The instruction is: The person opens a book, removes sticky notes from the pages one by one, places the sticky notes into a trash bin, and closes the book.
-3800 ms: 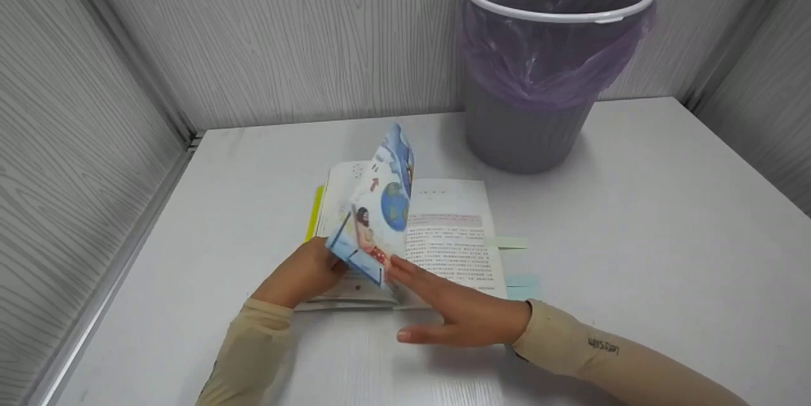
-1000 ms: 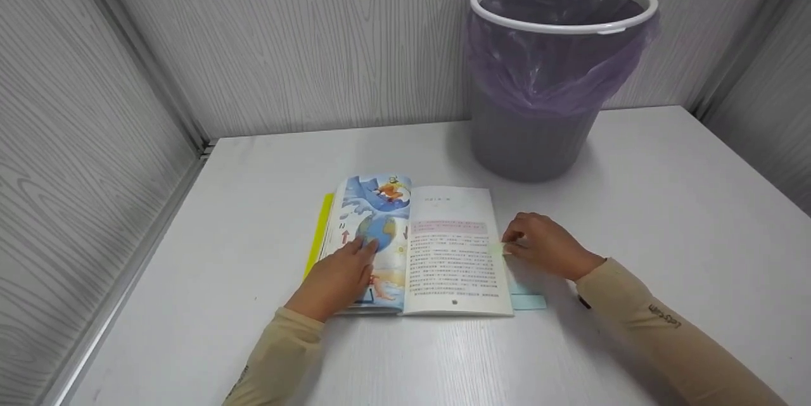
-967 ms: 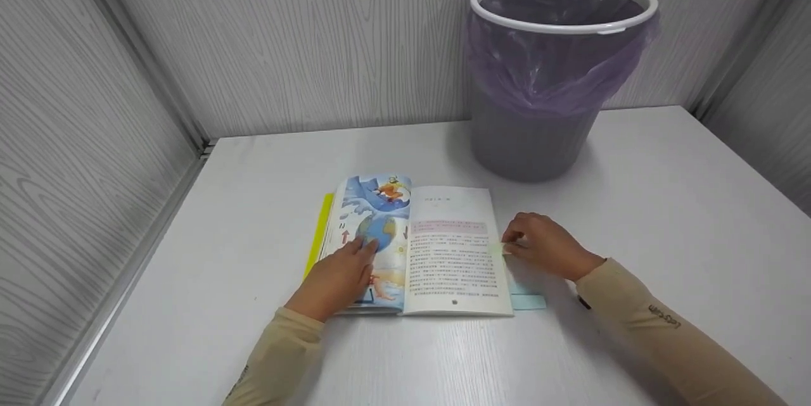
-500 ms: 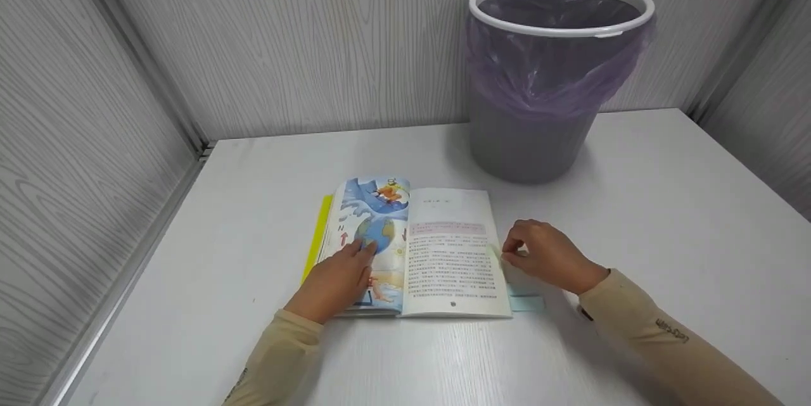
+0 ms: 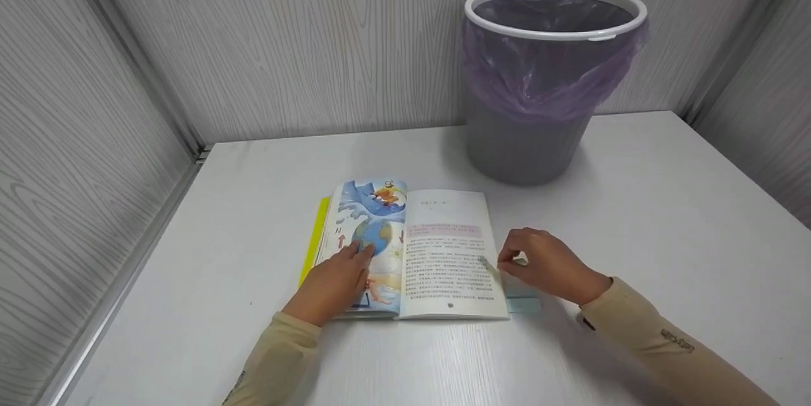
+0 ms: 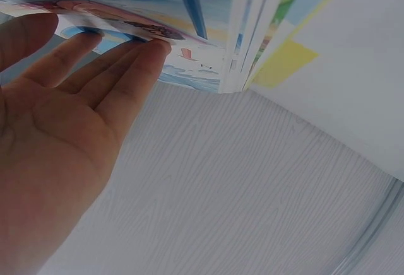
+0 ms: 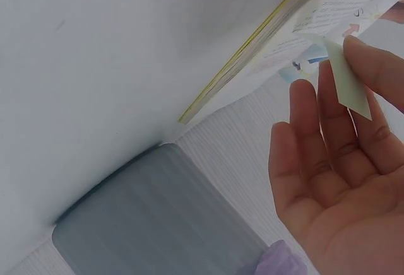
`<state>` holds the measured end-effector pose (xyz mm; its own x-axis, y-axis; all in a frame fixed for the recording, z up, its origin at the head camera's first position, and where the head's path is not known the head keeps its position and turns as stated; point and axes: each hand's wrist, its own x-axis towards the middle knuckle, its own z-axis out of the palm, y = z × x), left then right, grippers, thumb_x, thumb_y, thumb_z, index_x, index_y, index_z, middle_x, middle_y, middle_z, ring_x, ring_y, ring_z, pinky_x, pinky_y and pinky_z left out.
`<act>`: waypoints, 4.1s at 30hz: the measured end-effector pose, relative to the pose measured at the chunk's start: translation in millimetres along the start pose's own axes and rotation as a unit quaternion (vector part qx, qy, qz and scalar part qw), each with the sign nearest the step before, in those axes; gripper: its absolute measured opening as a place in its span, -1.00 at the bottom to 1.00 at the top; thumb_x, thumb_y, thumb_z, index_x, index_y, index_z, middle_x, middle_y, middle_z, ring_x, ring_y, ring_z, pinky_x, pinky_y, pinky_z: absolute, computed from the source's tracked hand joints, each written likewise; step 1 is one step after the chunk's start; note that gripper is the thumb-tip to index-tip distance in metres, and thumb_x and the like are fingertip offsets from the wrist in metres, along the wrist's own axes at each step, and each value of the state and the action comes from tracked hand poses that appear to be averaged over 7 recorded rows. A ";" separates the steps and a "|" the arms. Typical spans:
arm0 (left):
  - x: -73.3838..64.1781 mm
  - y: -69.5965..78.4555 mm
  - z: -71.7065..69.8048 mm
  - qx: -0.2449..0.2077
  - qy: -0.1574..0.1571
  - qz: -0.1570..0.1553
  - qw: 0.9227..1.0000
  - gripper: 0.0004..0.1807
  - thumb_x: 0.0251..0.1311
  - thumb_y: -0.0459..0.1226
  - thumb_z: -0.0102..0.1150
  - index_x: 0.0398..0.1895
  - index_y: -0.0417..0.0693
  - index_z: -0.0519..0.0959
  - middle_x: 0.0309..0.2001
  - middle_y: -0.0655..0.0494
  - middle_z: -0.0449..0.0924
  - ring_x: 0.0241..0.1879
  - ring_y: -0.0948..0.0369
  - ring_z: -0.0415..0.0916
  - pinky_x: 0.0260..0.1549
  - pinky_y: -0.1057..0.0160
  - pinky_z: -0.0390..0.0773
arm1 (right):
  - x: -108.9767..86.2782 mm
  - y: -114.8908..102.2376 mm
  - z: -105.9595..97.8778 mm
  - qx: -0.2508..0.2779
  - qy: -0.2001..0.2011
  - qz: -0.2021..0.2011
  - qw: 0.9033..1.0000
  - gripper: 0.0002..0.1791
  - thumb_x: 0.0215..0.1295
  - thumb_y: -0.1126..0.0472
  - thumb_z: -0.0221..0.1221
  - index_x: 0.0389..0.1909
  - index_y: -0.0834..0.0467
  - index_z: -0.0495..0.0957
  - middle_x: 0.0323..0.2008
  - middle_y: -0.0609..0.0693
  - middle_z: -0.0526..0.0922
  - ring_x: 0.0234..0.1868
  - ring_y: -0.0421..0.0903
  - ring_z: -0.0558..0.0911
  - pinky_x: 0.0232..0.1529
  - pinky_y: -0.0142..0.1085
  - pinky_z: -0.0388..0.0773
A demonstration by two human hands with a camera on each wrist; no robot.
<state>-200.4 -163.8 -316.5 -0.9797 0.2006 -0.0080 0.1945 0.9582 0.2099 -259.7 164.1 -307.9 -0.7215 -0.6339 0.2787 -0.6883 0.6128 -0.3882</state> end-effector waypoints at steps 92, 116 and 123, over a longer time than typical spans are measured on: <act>-3.6 52.3 20.8 0.071 0.061 0.113 0.989 -0.03 0.04 0.29 0.20 0.29 -0.27 0.32 0.40 -0.24 0.15 0.41 -0.24 0.01 0.14 -0.39 0.23 | -21.6 -7.6 -26.1 -0.205 -0.087 -0.164 0.961 -0.44 -0.14 -0.02 0.51 -0.13 0.19 0.62 -0.17 -0.02 0.64 -0.09 -0.05 0.55 -0.02 -0.11 0.45; -1.1 47.1 16.7 0.042 0.058 0.126 0.989 -0.09 0.03 0.27 0.23 0.23 -0.26 0.38 0.38 -0.23 0.20 0.38 -0.25 0.07 0.08 -0.42 0.28 | -36.0 0.6 -4.7 -0.191 -0.068 -0.150 0.968 -0.53 0.02 -0.06 0.41 -0.15 0.17 0.60 -0.20 -0.03 0.59 -0.11 -0.05 0.53 -0.02 -0.13 0.45; -1.8 47.4 15.1 0.035 0.048 0.120 0.991 -0.09 0.03 0.27 0.24 0.23 -0.27 0.38 0.38 -0.22 0.19 0.39 -0.24 0.06 0.10 -0.41 0.25 | -38.8 -2.3 0.6 -0.163 -0.029 -0.166 0.972 -0.51 0.01 -0.07 0.42 -0.13 0.14 0.56 -0.17 -0.05 0.57 -0.09 -0.08 0.52 -0.04 -0.16 0.46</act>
<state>-188.7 -115.6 -321.2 -0.9041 0.4080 0.1272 0.4227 0.8975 0.1257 -230.0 187.0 -318.4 -0.4567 -0.8419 0.2877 -0.8766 0.4810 0.0160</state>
